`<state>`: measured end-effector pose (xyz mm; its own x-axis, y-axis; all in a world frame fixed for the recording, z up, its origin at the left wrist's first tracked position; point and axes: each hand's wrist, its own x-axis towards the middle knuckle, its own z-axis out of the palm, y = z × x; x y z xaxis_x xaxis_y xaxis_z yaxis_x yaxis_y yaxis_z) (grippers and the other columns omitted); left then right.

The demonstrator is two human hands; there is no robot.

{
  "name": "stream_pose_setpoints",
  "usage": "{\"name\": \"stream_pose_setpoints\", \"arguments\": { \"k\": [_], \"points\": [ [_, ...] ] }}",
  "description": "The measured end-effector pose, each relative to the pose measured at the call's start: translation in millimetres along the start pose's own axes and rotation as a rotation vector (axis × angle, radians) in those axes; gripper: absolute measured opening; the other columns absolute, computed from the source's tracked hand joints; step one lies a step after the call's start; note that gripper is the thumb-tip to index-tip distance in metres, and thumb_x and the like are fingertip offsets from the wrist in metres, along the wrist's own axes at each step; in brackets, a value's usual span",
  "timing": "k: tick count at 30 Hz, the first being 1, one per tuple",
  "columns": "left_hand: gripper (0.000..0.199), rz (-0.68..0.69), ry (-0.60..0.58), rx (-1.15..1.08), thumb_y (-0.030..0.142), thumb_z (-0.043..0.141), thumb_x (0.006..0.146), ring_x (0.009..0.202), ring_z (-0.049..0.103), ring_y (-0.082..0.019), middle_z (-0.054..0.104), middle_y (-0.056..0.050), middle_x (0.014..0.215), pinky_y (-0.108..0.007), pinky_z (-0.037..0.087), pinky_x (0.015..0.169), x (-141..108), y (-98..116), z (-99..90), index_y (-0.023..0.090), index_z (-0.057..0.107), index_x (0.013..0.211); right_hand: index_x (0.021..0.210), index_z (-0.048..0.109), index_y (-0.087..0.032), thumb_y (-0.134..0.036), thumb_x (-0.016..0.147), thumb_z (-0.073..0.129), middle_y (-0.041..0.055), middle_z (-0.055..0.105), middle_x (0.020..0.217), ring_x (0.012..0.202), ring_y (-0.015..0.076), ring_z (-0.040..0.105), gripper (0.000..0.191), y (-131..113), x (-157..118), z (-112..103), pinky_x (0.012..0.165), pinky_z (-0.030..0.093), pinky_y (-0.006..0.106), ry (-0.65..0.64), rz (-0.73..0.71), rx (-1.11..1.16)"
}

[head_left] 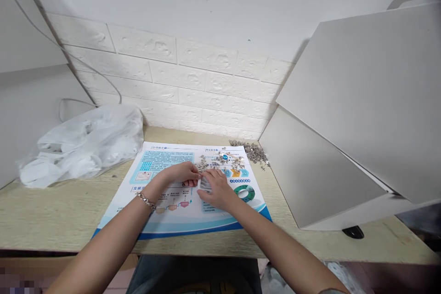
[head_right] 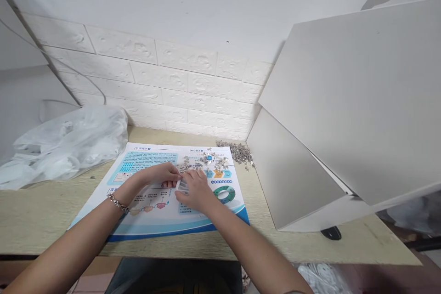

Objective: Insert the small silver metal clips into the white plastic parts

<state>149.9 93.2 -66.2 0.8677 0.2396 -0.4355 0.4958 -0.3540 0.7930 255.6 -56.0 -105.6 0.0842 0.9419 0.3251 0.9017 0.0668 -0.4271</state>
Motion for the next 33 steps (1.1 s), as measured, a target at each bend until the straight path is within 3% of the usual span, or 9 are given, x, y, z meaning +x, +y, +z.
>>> {"name": "stream_pose_setpoints", "arguments": {
  "k": [22,33],
  "points": [
    [0.029,-0.041,-0.026,-0.095,0.044,0.064,0.061,0.052,0.053,-0.013,0.060,-0.002,0.053,-0.026,0.043,0.058,1.7,-0.8,0.1,0.015,0.062,0.059,0.110,0.049,-0.018,-0.036,0.074,0.055,0.0076,0.052,0.108,0.104,0.0212,0.044,0.041,1.7,0.2,2.7,0.097,0.029,0.040,-0.002,0.000,-0.037],
    [0.027,-0.051,-0.001,-0.037,0.042,0.061,0.062,0.056,0.054,-0.014,0.062,-0.002,0.057,-0.026,0.043,0.060,3.6,-5.5,-0.4,0.016,0.064,0.064,0.110,0.050,-0.019,-0.037,0.073,0.055,0.0073,0.051,0.107,0.102,0.0223,0.043,0.041,-3.2,0.9,-0.8,0.095,0.030,0.040,-0.038,0.020,-0.038]
  ]
}}
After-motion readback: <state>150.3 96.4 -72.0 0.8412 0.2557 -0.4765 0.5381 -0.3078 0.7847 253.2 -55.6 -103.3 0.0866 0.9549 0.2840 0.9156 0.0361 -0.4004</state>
